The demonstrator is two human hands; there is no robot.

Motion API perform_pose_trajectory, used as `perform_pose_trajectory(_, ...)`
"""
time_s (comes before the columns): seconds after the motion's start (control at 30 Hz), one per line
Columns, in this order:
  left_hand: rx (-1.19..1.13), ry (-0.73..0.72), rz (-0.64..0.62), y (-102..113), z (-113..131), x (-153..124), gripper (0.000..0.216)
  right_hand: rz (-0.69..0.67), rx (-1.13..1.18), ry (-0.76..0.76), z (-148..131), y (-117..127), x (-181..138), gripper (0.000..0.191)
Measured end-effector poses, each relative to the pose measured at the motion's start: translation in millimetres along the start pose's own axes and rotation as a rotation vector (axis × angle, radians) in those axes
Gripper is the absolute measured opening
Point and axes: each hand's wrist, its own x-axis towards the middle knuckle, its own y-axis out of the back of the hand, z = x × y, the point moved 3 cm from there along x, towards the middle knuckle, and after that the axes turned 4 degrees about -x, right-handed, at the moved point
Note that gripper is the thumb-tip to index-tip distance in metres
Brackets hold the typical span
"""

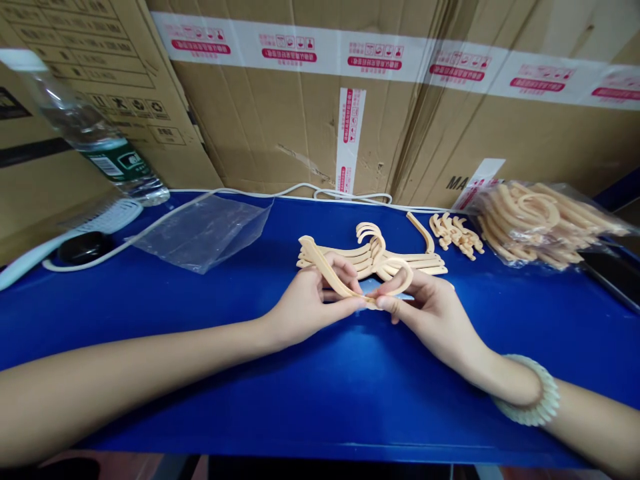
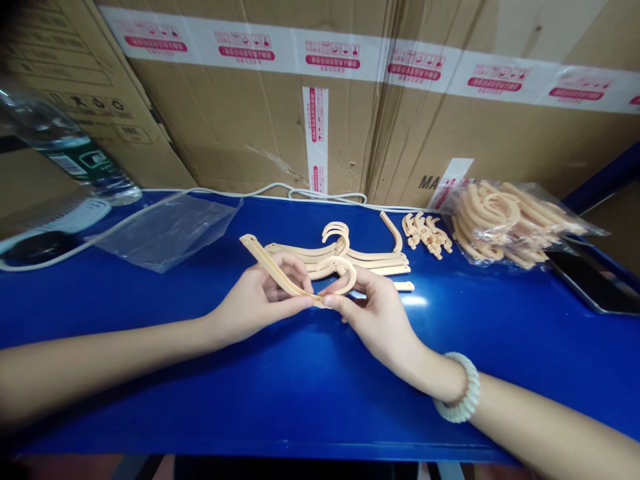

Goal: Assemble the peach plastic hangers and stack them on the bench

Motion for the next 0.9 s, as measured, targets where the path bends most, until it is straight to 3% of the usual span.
perform_pose_trajectory(0.2, -0.077, 0.074, -0.089, -4.7, -4.8, -1.2, 0.044, -0.056, 0.103, 0.007, 1.3, -11.7, -0.9, 0.034)
perform_pose_trajectory(0.3, -0.113, 0.059, -0.018, -2.8, -3.0, -0.4, 0.048, -0.059, 0.029, 0.105, -7.9, 7.9, 9.8, 0.029)
perform_pose_trajectory(0.37, -0.110, 0.054, 0.038, -1.1, -1.1, 0.4, 0.050, 0.032, -0.175, 0.247, -17.2, 39.3, 21.1, 0.027)
perform_pose_trajectory(0.43, -0.102, 0.066, 0.063, -0.1, 0.4, 1.1, 0.051, 0.097, -0.590, 0.419, -22.8, 74.6, 32.6, 0.018)
perform_pose_trajectory(0.5, -0.097, 0.080, 0.063, 0.2, 1.3, 1.4, 0.051, 0.059, -1.011, 0.508, -16.9, 103.6, 44.2, 0.022)
perform_pose_trajectory(0.6, -0.085, 0.091, 0.065, 0.7, 1.5, 1.2, 0.051, -0.100, -1.286, 0.514, 6.6, 128.3, 58.3, 0.037)
perform_pose_trajectory(0.73, -0.073, 0.100, 0.100, 1.9, 0.7, 0.4, 0.052, -0.209, -1.306, 0.477, 29.2, 131.6, 66.5, 0.032)
perform_pose_trajectory(0.9, -0.062, 0.112, 0.122, 2.4, 0.6, 0.8, 0.053, -0.097, -1.134, 0.400, 23.7, 128.1, 65.9, 0.020)
